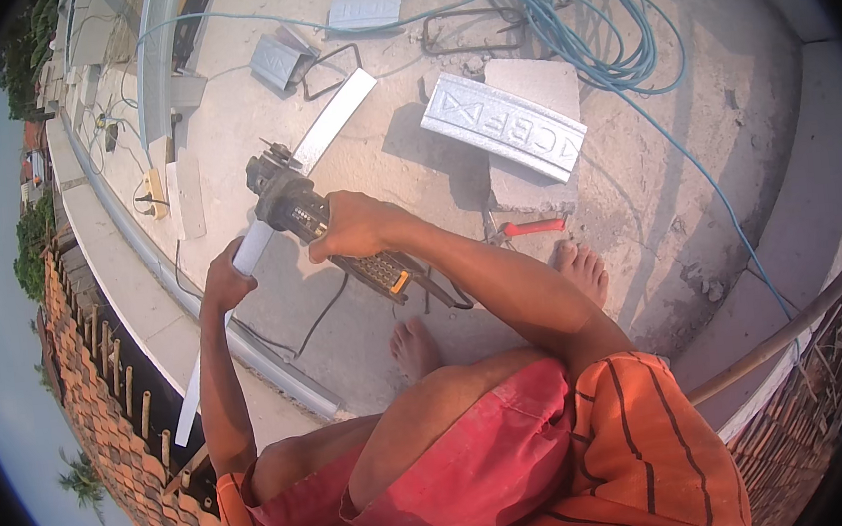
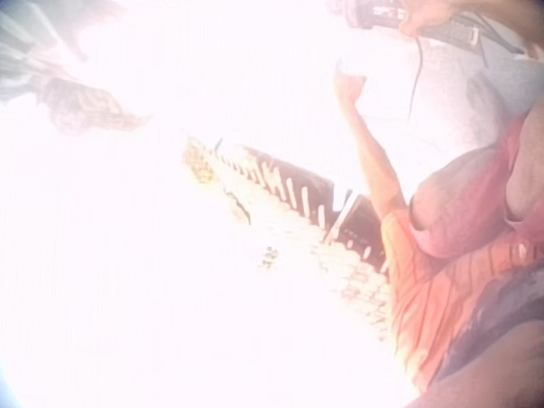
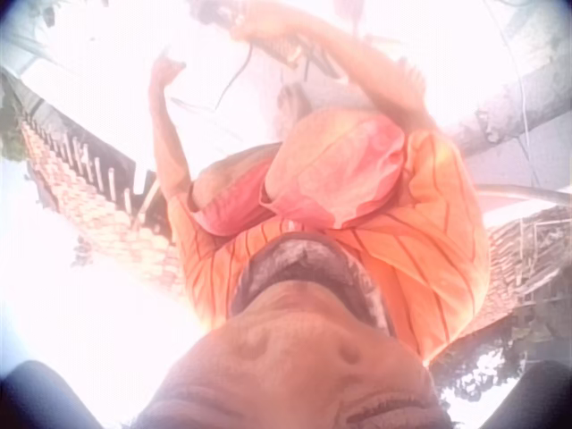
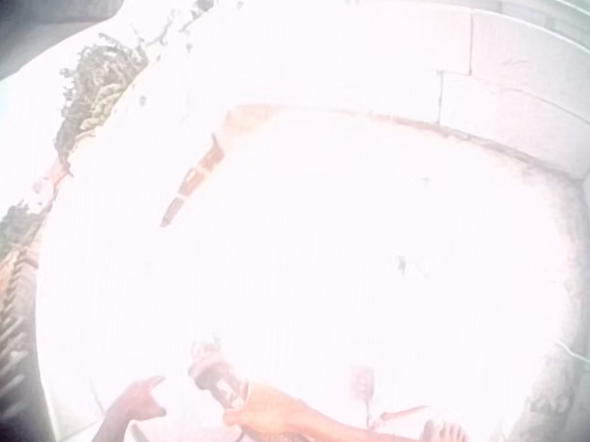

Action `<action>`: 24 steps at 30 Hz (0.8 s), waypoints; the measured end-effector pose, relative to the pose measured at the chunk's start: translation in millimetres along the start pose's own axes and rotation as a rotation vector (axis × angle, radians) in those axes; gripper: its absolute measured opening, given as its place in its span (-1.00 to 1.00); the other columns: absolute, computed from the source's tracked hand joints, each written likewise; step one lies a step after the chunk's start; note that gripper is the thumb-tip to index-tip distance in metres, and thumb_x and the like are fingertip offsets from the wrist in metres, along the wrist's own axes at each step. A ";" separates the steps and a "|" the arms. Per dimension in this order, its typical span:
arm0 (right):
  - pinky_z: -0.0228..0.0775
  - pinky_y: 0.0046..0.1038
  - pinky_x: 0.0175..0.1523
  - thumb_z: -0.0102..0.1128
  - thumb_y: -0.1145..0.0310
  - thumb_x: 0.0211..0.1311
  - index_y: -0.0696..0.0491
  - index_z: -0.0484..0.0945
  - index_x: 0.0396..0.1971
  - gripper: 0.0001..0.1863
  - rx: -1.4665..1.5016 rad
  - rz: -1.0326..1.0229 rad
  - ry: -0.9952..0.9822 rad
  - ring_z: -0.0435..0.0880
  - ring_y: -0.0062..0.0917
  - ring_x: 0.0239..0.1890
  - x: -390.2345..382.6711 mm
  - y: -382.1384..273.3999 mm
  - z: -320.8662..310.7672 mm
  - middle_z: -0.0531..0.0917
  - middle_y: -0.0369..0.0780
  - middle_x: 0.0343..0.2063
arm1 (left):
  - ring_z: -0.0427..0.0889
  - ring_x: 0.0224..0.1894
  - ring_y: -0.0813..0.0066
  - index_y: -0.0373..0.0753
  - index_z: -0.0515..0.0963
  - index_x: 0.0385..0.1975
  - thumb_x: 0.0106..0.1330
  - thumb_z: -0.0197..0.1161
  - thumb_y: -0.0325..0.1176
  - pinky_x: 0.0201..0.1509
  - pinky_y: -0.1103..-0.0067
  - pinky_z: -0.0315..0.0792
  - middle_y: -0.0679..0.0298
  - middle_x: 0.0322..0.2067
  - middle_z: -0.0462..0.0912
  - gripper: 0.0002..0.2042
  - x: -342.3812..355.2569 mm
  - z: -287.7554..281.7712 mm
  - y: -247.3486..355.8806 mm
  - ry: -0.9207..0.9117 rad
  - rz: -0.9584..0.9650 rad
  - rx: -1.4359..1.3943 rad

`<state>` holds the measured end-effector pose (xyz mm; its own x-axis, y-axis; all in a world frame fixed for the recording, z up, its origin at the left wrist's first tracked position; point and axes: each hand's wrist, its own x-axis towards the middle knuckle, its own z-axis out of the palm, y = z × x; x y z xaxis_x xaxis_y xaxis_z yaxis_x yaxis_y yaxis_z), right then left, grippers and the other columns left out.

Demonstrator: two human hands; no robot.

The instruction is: The person cuts a metal stud with a power grinder and trims the edges with shears on a rooftop building site.

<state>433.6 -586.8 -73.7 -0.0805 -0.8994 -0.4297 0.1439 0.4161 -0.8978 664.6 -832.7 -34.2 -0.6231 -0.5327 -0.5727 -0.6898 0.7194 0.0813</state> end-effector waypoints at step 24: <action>0.46 -0.39 -0.20 0.38 0.18 -0.25 0.31 0.56 -0.30 -0.46 -0.004 0.025 0.005 0.64 -0.34 -0.37 -5.7 0.5 -0.1 0.66 -0.03 -0.45 | 0.63 -0.06 -0.06 -0.24 0.39 0.19 -0.22 0.32 -0.45 0.04 0.30 0.49 -0.11 -0.14 0.64 -0.24 -0.5 -1.2 0.4 0.019 0.024 -0.003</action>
<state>434.1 -581.4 -71.7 -0.0822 -0.8882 -0.4521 0.1415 0.4387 -0.8874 664.2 -832.7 -32.9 -0.6466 -0.5234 -0.5549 -0.6755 0.7308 0.0978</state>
